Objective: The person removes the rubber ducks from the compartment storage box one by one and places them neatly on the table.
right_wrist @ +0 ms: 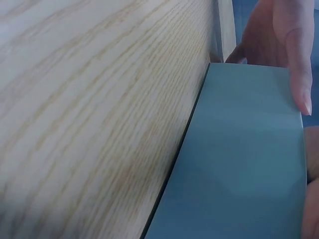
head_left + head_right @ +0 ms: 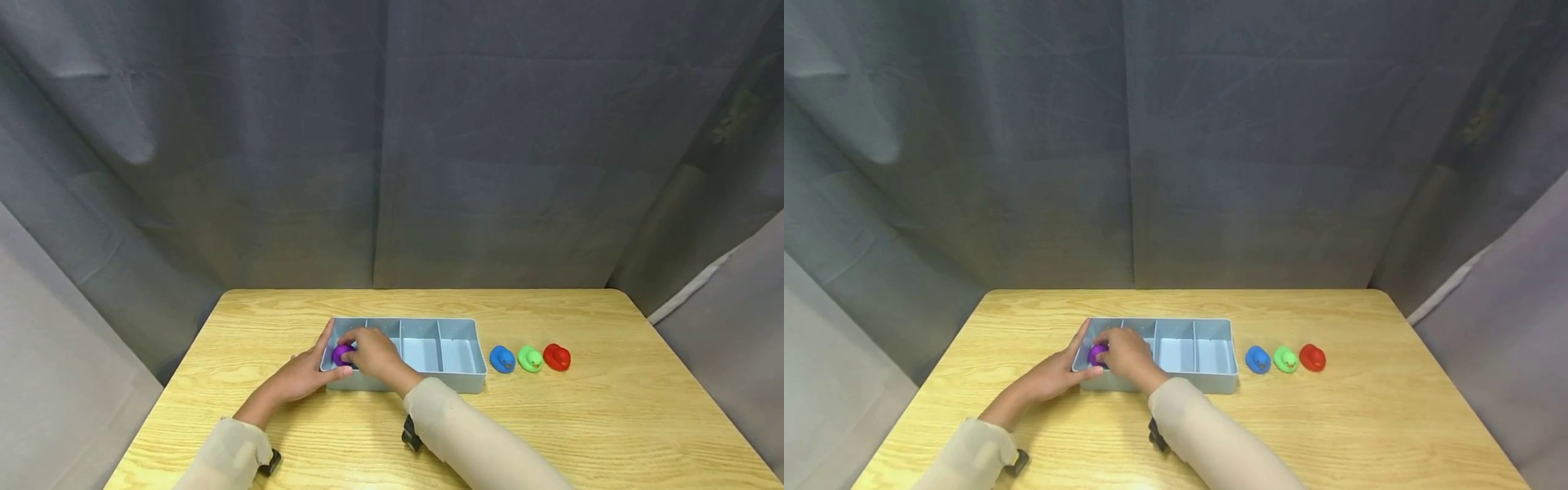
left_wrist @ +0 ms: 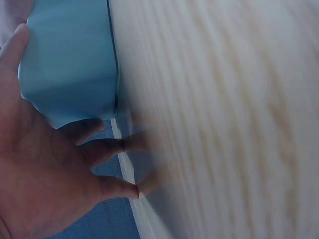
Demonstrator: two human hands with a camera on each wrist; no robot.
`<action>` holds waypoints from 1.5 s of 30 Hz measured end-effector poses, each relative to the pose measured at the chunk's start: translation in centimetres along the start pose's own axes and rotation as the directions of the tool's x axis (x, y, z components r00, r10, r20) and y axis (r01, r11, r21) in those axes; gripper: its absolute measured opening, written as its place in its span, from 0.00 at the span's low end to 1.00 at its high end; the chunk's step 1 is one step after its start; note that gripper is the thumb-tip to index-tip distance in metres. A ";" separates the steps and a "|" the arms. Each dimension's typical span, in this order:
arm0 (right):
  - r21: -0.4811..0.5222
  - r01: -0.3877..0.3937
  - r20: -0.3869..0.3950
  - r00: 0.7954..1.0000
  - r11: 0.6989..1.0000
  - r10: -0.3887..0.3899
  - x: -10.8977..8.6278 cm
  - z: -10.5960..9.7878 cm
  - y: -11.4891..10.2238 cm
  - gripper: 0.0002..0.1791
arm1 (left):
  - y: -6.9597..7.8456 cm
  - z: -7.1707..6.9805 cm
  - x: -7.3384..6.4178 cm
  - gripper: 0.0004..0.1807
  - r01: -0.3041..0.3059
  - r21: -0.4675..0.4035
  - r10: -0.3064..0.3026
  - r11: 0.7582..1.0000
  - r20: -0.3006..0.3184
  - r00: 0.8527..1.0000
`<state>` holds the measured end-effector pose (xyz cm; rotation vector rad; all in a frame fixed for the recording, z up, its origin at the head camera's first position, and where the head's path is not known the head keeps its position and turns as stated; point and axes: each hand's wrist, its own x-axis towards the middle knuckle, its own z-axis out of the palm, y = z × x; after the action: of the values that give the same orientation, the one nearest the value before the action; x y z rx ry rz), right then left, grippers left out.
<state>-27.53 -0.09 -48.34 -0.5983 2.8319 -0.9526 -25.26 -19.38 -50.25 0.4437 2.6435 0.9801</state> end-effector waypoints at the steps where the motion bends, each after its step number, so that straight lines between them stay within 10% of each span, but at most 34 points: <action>1: 0.006 0.005 0.000 1.000 1.000 -0.005 0.0 0.0 0.0 0.15 | 0.0 0.0 0.0 0.60 0.003 0.001 -0.003 1.000 0.001 1.000; 45: 0.218 0.114 -0.209 0.976 0.969 -0.068 -1.0 -1.7 0.2 0.15 | 0.4 0.0 0.0 0.58 0.015 -0.001 -0.015 1.000 -0.005 1.000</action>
<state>-27.06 1.43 -47.10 -0.6436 2.8214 -1.4079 -25.20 -19.09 -50.00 0.4205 2.6468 0.9791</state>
